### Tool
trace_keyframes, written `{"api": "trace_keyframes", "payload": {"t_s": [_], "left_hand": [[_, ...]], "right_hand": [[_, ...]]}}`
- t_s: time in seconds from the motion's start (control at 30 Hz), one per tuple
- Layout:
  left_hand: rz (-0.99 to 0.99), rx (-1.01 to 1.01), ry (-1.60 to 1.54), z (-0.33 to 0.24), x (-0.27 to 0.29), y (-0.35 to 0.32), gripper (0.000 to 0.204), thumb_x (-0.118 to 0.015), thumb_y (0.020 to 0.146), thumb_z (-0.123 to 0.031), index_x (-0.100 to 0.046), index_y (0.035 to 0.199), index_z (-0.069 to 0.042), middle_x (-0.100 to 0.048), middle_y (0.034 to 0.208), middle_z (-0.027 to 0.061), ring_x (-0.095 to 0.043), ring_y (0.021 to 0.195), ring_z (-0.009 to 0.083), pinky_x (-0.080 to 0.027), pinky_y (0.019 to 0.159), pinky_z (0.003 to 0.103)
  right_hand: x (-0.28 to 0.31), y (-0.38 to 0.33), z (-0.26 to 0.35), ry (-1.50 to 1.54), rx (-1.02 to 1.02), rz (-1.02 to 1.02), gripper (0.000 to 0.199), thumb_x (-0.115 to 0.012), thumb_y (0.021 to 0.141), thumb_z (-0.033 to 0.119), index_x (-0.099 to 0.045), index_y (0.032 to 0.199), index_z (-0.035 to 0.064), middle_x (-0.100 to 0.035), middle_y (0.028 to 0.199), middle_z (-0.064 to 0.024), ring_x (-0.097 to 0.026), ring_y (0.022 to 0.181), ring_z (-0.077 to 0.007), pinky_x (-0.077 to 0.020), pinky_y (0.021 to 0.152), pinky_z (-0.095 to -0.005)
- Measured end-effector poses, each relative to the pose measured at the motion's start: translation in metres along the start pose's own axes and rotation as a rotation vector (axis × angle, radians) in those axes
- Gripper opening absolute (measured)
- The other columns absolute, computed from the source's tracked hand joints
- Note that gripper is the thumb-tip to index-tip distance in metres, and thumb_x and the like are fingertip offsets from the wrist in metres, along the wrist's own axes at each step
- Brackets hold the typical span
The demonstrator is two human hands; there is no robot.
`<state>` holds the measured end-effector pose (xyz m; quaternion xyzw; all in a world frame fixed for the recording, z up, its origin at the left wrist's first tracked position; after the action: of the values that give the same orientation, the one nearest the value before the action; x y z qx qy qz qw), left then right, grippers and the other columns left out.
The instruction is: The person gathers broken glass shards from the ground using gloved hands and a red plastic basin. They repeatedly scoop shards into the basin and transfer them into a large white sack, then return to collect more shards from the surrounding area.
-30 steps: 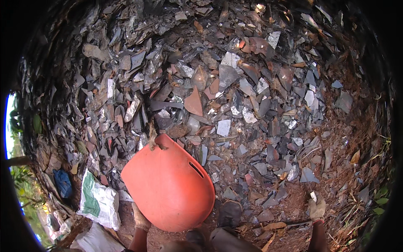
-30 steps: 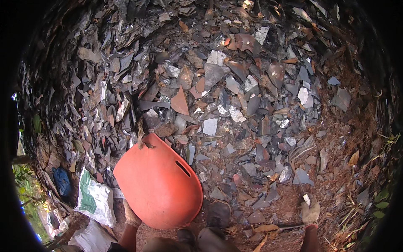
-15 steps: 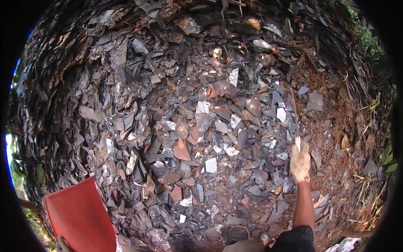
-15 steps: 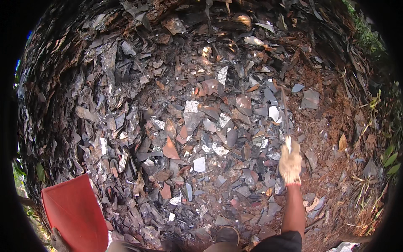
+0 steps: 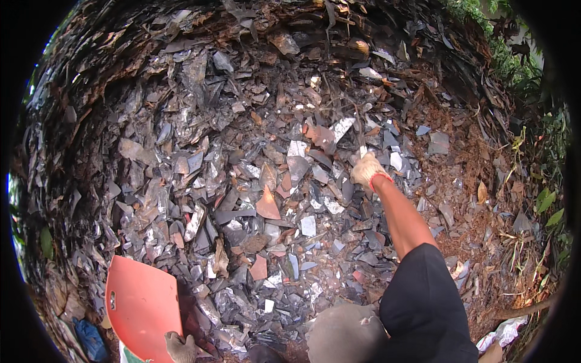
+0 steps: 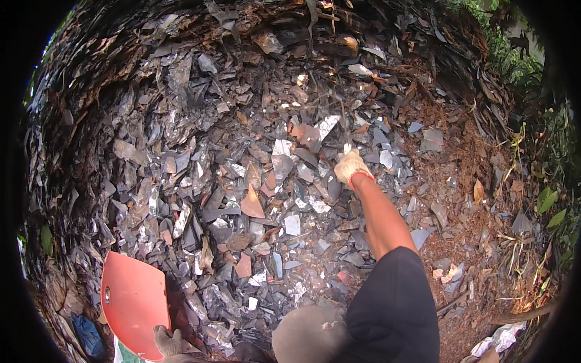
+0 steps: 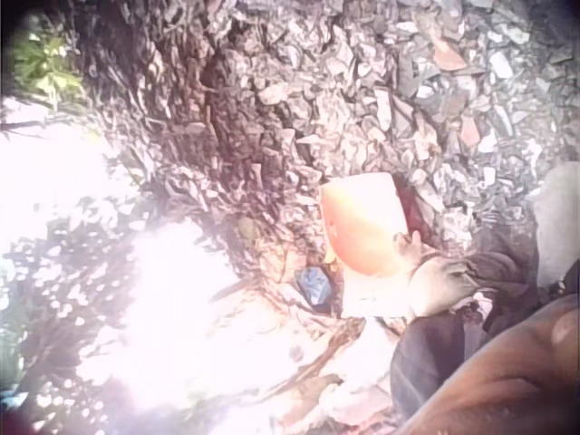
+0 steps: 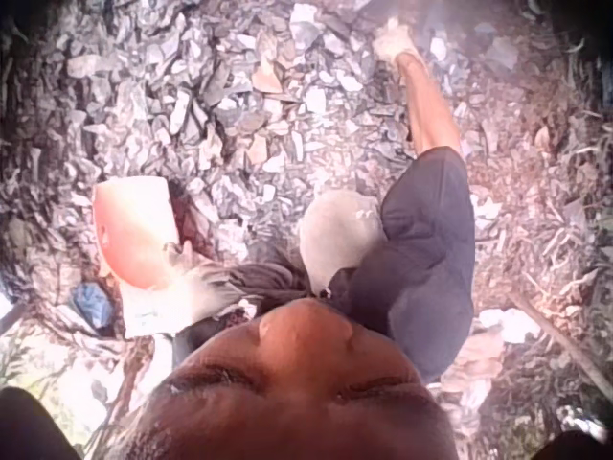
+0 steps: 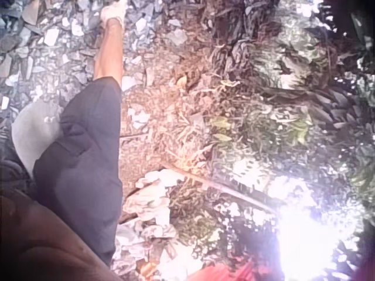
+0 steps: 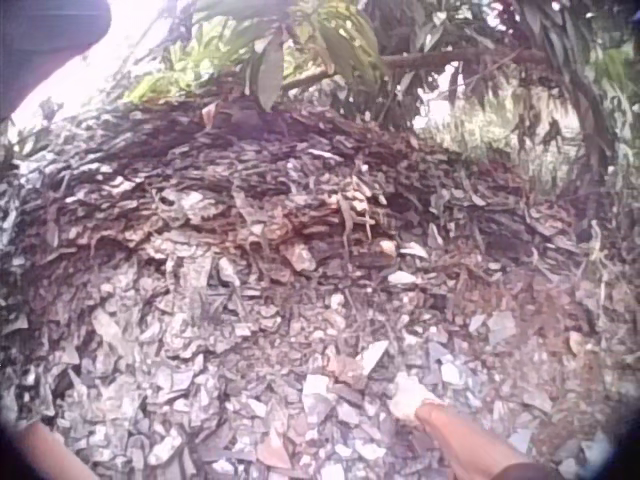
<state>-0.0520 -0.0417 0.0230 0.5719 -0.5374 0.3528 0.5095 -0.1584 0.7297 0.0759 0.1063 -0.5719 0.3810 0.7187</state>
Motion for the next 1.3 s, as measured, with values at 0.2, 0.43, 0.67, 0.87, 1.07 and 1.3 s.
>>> {"api": "trace_keyframes", "payload": {"t_s": [0.2, 0.43, 0.67, 0.87, 1.07, 1.3], "left_hand": [[0.192, 0.119, -0.259, -0.078, 0.037, 0.019, 0.024, -0.065, 0.078, -0.005, -0.055, 0.099, -0.002, -0.057, 0.096, 0.0166, -0.06, 0.083, 0.0355, -0.05, 0.072, 0.045], [0.366, -0.189, -0.357, -0.129, 0.062, 0.028, 0.089, -0.088, 0.069, -0.014, -0.043, 0.145, 0.002, -0.053, 0.138, 0.0221, -0.058, 0.121, 0.0366, -0.048, 0.103, 0.044], [0.238, 1.005, -0.374, 0.092, 0.033, -0.083, 0.101, -0.083, 0.075, -0.014, -0.027, 0.158, -0.001, -0.054, 0.141, 0.0264, -0.06, 0.124, 0.0384, -0.056, 0.095, 0.048], [0.301, 1.042, -0.951, 0.032, 0.034, -0.078, 0.082, -0.064, 0.076, 0.004, -0.037, 0.153, -0.004, -0.06, 0.136, 0.0176, -0.067, 0.114, 0.0353, -0.061, 0.087, 0.046], [0.247, 0.854, -1.261, 0.011, 0.083, -0.029, 0.08, -0.061, 0.077, 0.004, -0.039, 0.154, -0.004, -0.059, 0.138, 0.0174, -0.068, 0.113, 0.035, -0.062, 0.087, 0.046], [0.297, 0.621, -1.446, -0.001, 0.083, 0.014, 0.084, -0.055, 0.075, -0.001, -0.037, 0.158, -0.002, -0.049, 0.152, 0.019, -0.063, 0.126, 0.0367, -0.061, 0.095, 0.045]], "right_hand": [[-0.023, -0.046, -0.031, 0.033, -0.084, -0.042, 0.045, -0.055, 0.094, 0.015, -0.047, 0.133, -0.0056, -0.065, 0.13, -0.0331, -0.064, 0.123, -0.046, -0.0526, 0.103, -0.0506], [-0.016, -0.149, -0.027, -0.178, 0.015, 0.016, 0.038, -0.049, 0.098, 0.021, -0.051, 0.125, -0.0055, -0.067, 0.114, -0.0387, -0.066, 0.111, -0.0517, -0.0534, 0.094, -0.0553], [0.012, -0.085, -0.015, 0.03, -0.043, -0.202, 0.033, -0.053, 0.096, 0.015, -0.05, 0.121, -0.0066, -0.067, 0.11, -0.0378, -0.067, 0.109, -0.0514, -0.053, 0.096, -0.0566], [-0.052, 0.041, -0.009, 0.229, -0.165, -0.143, 0.047, -0.058, 0.092, 0.012, -0.048, 0.134, -0.0075, -0.061, 0.137, -0.0322, -0.06, 0.13, -0.044, -0.0488, 0.11, -0.0465], [-0.057, -0.06, -0.041, 0.07, -0.092, 0.014, 0.035, -0.053, 0.093, 0.01, -0.052, 0.124, -0.0065, -0.066, 0.123, -0.0349, -0.064, 0.12, -0.0496, -0.0504, 0.101, -0.0521], [-0.069, -0.168, -0.072, 0.028, -0.091, 0.211, 0.043, -0.051, 0.093, 0.011, -0.047, 0.13, -0.0112, -0.061, 0.129, -0.0409, -0.059, 0.127, -0.0505, -0.0473, 0.109, -0.0516]]}}
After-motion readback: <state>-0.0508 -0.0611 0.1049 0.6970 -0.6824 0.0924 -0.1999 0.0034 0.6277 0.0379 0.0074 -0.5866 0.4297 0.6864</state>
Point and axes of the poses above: each hand's wrist, its own y-axis towards the middle knuckle, its own x-axis out of the back of the hand, z = x × y, the point moved 1 cm from there along y, towards the middle knuckle
